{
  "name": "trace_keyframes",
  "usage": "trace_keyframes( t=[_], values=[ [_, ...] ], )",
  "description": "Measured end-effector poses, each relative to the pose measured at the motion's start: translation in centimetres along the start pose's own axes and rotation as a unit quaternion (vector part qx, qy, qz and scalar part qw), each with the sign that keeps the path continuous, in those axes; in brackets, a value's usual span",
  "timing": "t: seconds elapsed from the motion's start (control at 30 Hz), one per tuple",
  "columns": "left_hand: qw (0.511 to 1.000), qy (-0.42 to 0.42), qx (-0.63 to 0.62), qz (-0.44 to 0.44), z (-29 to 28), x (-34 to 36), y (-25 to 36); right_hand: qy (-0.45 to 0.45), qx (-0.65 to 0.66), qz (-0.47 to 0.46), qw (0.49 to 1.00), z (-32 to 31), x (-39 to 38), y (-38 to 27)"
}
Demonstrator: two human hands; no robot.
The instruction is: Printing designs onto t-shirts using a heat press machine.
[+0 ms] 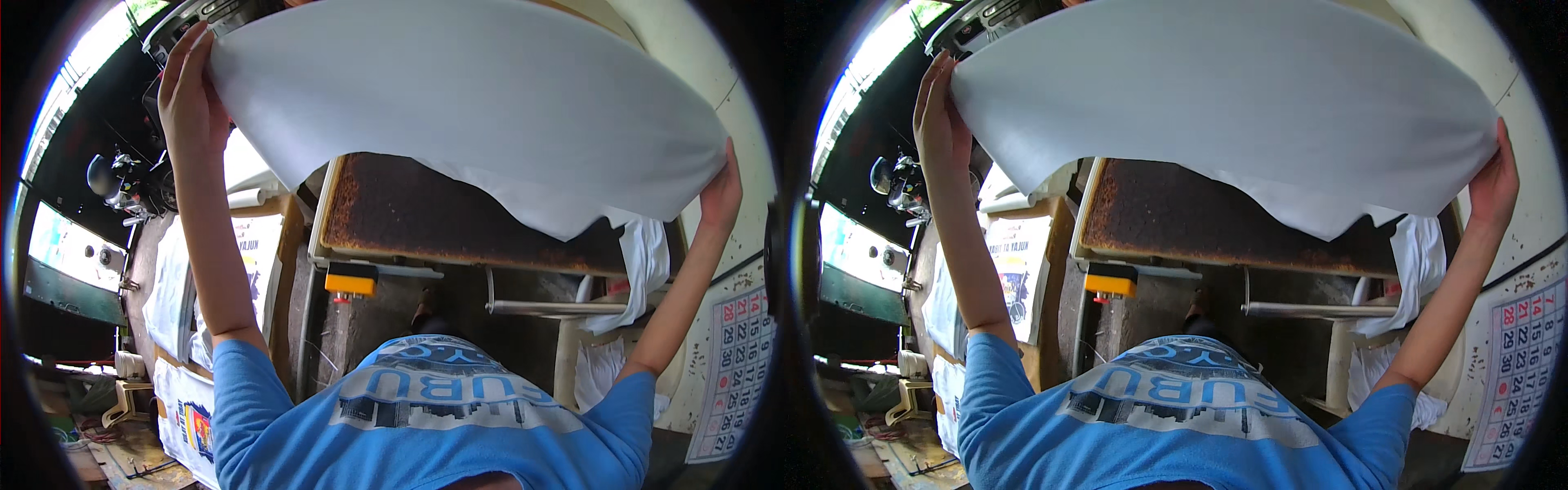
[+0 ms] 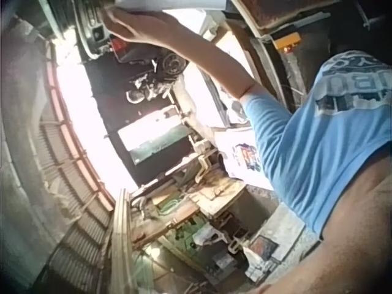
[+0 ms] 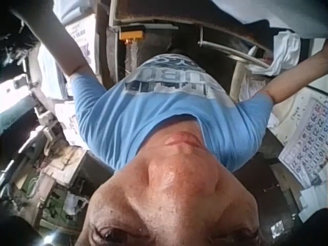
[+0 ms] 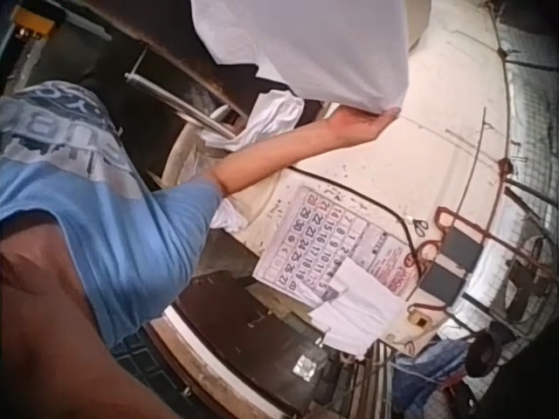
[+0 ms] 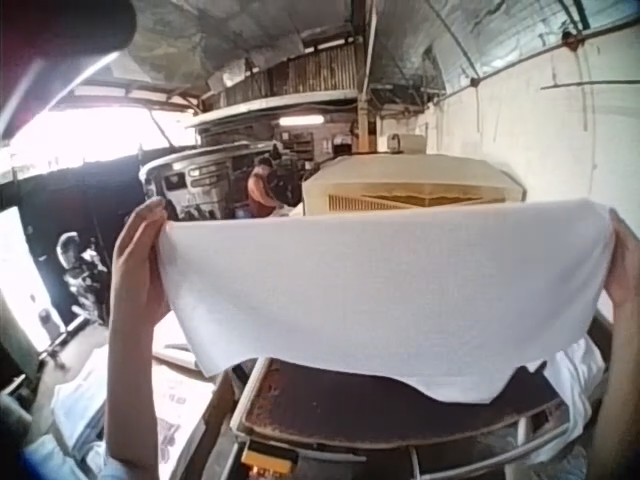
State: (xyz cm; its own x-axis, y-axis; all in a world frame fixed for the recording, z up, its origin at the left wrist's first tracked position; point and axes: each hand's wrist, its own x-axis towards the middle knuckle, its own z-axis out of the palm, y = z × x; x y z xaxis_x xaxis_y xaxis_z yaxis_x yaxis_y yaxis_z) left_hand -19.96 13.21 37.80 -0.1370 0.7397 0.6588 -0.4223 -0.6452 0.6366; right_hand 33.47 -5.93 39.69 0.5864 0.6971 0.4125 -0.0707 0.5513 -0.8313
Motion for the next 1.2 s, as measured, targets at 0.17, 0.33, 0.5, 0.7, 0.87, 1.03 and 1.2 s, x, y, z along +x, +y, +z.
trace_keyframes(
  t=[0.17,0.33,0.5,0.7,0.87,1.03,1.2],
  values=[
    [0.991,-0.06,0.097,-0.066,1.5,6.9,-4.1,-0.084,-0.028,-0.019,0.996,1.1,8.4,1.7],
    [0.926,-0.182,0.123,-0.308,-0.5,14.1,-17.0,-0.16,-0.128,0.09,0.975,4.2,17.7,11.7],
    [0.952,-0.049,0.15,-0.263,4.2,22.3,-25.4,-0.11,-0.066,0.02,0.991,6.7,25.6,16.0],
    [0.993,-0.115,-0.015,-0.025,6.0,25.8,-24.7,-0.11,0.055,-0.081,0.989,9.3,26.7,16.3],
    [0.979,-0.072,0.07,-0.176,1.8,22.3,-28.8,-0.054,0.0,0.008,0.999,6.2,25.7,23.4],
    [0.931,-0.058,0.123,-0.339,-3.3,13.1,-38.4,0.015,-0.186,0.055,0.981,2.2,22.5,34.2],
    [0.881,0.021,0.13,-0.454,-4.4,3.4,-42.1,0.066,-0.304,0.128,0.942,-1.5,16.4,40.5]
  ],
)
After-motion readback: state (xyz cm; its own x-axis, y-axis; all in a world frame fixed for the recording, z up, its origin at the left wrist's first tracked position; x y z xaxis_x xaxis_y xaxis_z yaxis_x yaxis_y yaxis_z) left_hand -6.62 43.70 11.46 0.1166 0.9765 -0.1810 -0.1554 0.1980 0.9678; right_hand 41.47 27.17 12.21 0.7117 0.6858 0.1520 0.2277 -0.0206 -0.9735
